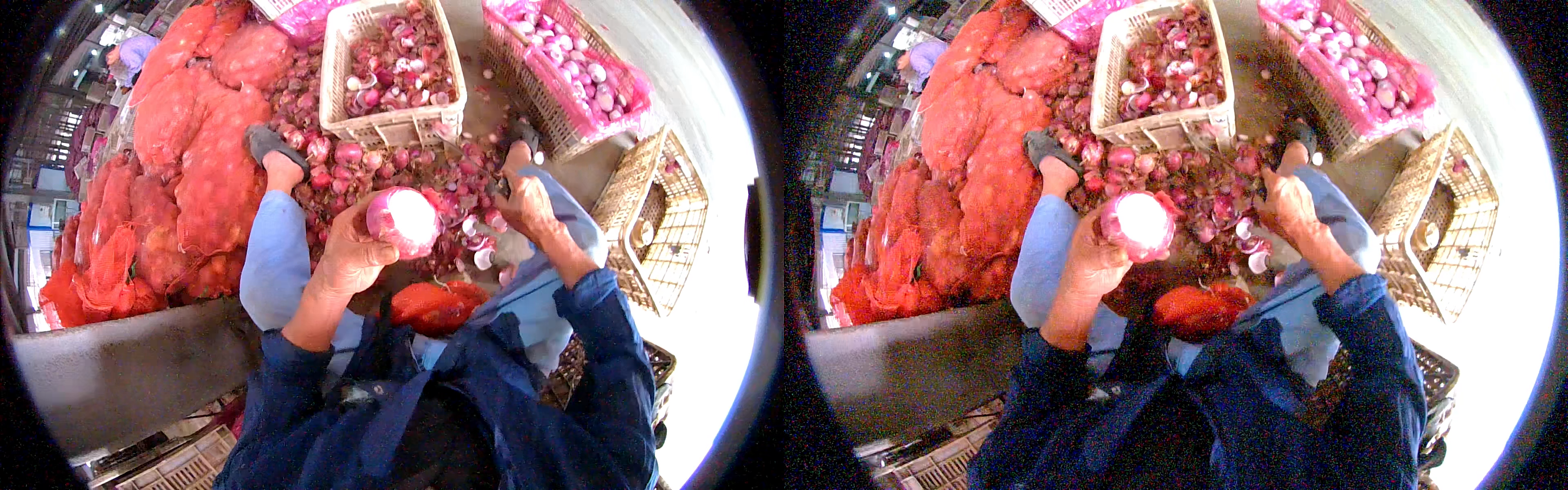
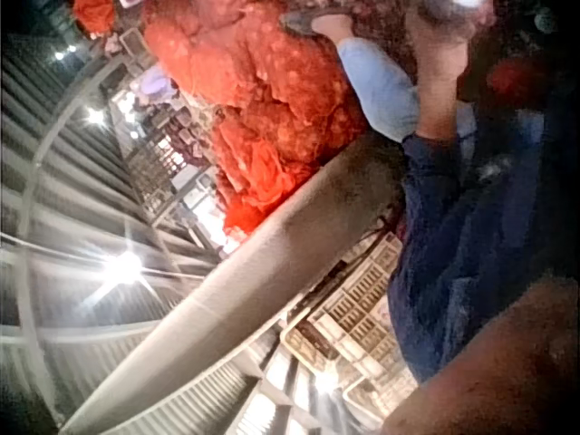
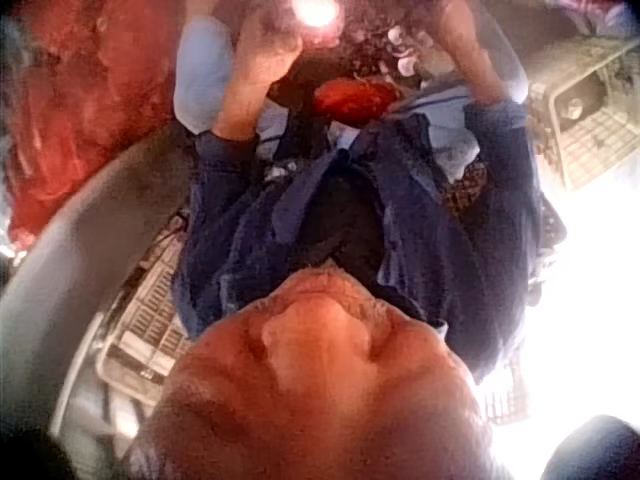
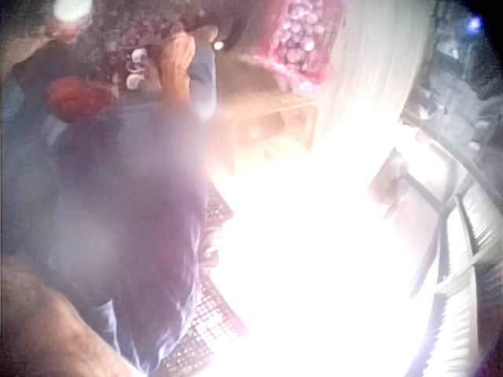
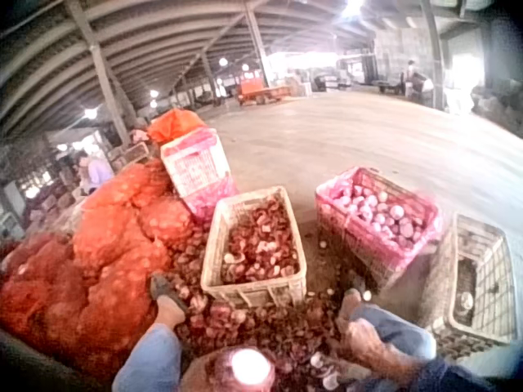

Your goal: The person peels onions by hand using a knife, discarding the skins onto the floor and placing the peeled onions into a basket.

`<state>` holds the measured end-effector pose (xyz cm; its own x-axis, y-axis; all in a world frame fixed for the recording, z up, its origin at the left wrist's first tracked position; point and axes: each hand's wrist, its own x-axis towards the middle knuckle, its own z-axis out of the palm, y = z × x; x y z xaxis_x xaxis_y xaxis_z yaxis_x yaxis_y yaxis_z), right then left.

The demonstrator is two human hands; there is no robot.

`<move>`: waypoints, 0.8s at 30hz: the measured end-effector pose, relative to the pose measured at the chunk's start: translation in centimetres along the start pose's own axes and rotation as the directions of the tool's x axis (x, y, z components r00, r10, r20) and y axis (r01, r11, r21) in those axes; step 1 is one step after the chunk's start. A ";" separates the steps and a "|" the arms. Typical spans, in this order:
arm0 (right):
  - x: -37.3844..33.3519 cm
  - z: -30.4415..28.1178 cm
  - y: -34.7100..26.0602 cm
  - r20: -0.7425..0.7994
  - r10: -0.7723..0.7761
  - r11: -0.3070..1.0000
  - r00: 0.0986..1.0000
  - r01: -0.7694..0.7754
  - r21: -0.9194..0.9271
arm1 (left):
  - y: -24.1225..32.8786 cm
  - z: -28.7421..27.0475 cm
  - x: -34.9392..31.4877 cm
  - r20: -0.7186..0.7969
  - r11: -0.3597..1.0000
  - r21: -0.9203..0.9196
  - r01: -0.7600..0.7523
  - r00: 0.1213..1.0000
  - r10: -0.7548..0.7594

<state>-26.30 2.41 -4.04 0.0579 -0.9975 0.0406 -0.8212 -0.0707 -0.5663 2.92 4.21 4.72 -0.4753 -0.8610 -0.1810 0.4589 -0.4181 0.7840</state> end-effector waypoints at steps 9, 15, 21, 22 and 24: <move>-2.3 -2.1 -13.0 0.233 0.003 0.347 0.972 -0.220 0.912 | -0.3 1.0 0.1 -0.128 0.858 0.509 -0.064 0.980 0.149; -3.3 1.1 -16.8 0.236 0.019 -0.123 0.972 -0.232 0.965 | -1.7 -0.8 -2.4 0.101 0.428 0.813 -0.394 0.821 0.562; -3.2 1.8 -16.6 0.158 0.067 -0.033 0.985 -0.156 0.987 | -1.2 -0.6 -2.8 -0.141 0.781 0.517 -0.351 0.865 0.481; -3.0 1.2 -16.0 0.134 0.112 0.000 0.985 -0.135 0.991 | -1.3 -0.3 -1.9 -0.164 0.877 0.348 -0.331 0.900 0.405; -3.0 -0.6 -16.3 0.185 0.160 0.003 0.970 -0.188 0.982 | -1.2 0.0 -1.5 -0.212 0.920 0.310 -0.241 0.925 0.314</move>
<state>-13.41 6.59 5.62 0.0299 -0.9786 -0.2038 0.5446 0.1869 -0.8176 3.05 5.96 4.11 -0.1363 -0.9895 -0.0472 0.3038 -0.0871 0.9488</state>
